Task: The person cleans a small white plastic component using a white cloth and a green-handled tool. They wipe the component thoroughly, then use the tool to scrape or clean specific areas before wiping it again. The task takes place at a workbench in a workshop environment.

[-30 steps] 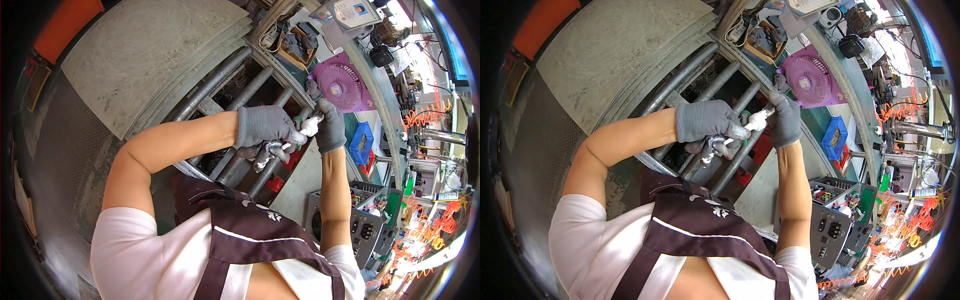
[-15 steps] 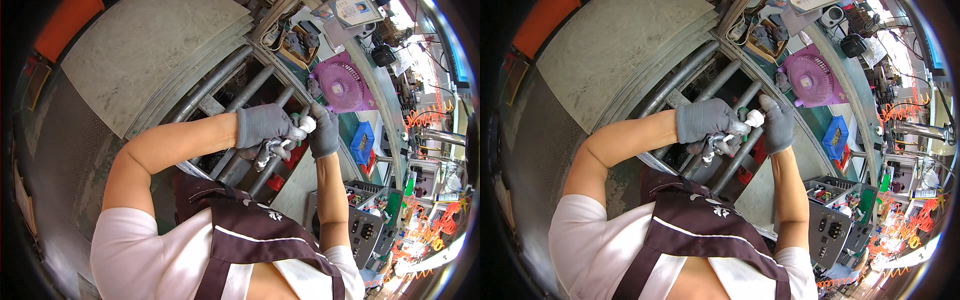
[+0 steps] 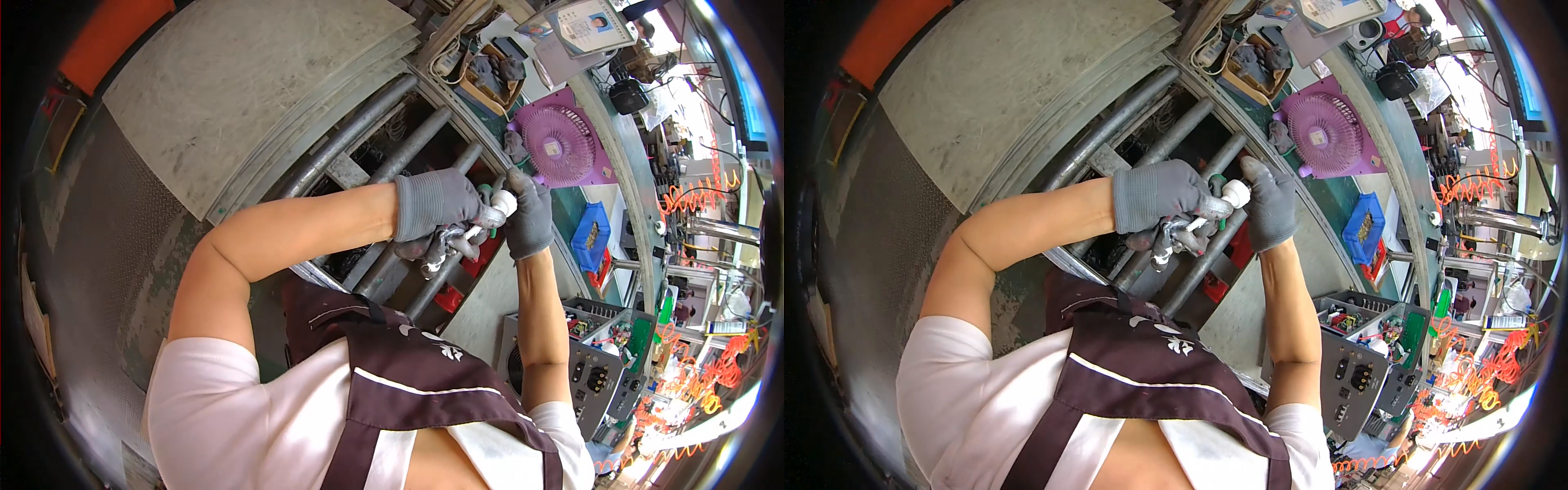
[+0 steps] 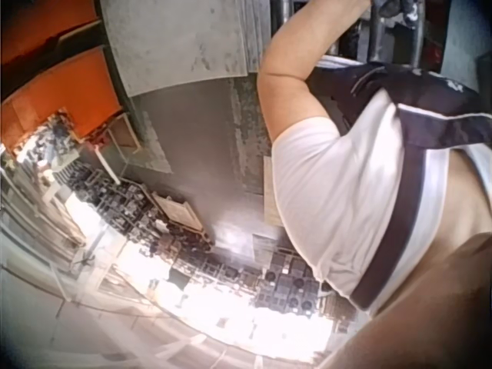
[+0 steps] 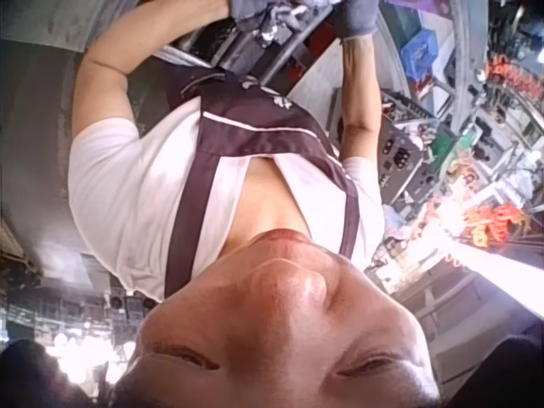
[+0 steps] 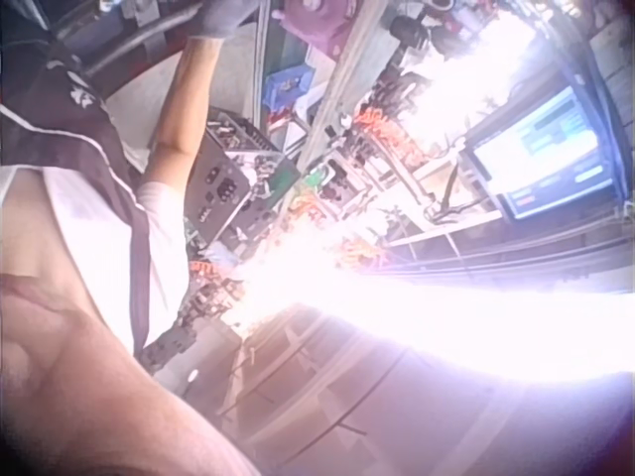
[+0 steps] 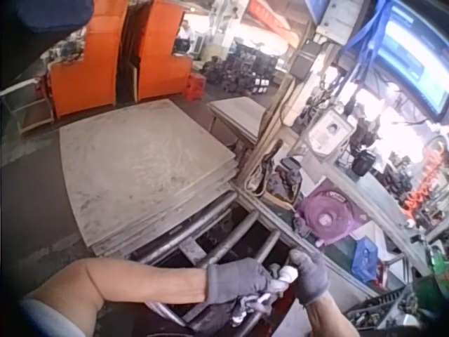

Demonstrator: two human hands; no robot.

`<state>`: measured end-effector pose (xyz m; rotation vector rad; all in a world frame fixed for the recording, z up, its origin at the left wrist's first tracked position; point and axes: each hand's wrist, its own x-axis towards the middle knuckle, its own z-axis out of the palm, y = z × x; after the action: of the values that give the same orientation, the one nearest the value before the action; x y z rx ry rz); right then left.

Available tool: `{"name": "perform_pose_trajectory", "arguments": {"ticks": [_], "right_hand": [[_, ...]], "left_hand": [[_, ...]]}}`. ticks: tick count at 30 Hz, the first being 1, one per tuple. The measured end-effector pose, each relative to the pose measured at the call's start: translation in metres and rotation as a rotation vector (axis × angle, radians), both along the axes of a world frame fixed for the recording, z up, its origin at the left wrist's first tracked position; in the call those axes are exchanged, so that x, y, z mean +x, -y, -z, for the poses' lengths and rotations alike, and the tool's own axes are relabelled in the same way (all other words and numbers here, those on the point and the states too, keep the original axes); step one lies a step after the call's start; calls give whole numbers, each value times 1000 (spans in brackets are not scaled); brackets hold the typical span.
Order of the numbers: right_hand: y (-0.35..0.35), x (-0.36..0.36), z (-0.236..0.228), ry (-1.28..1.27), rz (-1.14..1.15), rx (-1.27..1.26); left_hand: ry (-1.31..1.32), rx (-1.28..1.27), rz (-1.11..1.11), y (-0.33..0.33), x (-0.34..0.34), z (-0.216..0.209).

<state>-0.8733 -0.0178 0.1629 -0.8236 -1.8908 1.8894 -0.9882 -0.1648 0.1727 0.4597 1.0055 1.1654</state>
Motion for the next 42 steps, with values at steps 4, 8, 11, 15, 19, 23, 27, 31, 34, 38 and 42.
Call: {"name": "perform_pose_trajectory", "arguments": {"ticks": [4, 8, 11, 15, 19, 23, 27, 31, 34, 38, 42], "right_hand": [[-24, 1, 12, -57, 9, -10], [-22, 1, 10, -31, 23, -26], [-13, -1, 8, -1, 3, -50], [-16, 0, 6, 60, -131, -45], [-40, 1, 17, 6, -68, -127], [-44, -3, 5, 45, -110, -53], [-16, -4, -7, 34, -102, -57], [-15, 0, 1, 44, -148, 46], [0, -1, 0, 70, -54, -48], [-6, 6, 20, 68, -43, -94], [1, 2, 13, 80, -179, 319]], "left_hand": [[-17, -56, -51, -3, 2, -6], [-5, -60, -44, -5, 2, -6], [-18, -58, -38, -4, 1, -3], [-7, -54, -21, -3, 1, 2], [-59, -54, -7, 2, 4, -15], [-51, -33, 29, 1, 3, -10], [16, -33, -43, -1, 3, -11], [-4, -23, -21, -2, 3, -2], [15, -68, -31, 0, 2, 1], [23, -65, -23, -1, 4, 16], [55, -95, -96, 6, 8, 10]]}}
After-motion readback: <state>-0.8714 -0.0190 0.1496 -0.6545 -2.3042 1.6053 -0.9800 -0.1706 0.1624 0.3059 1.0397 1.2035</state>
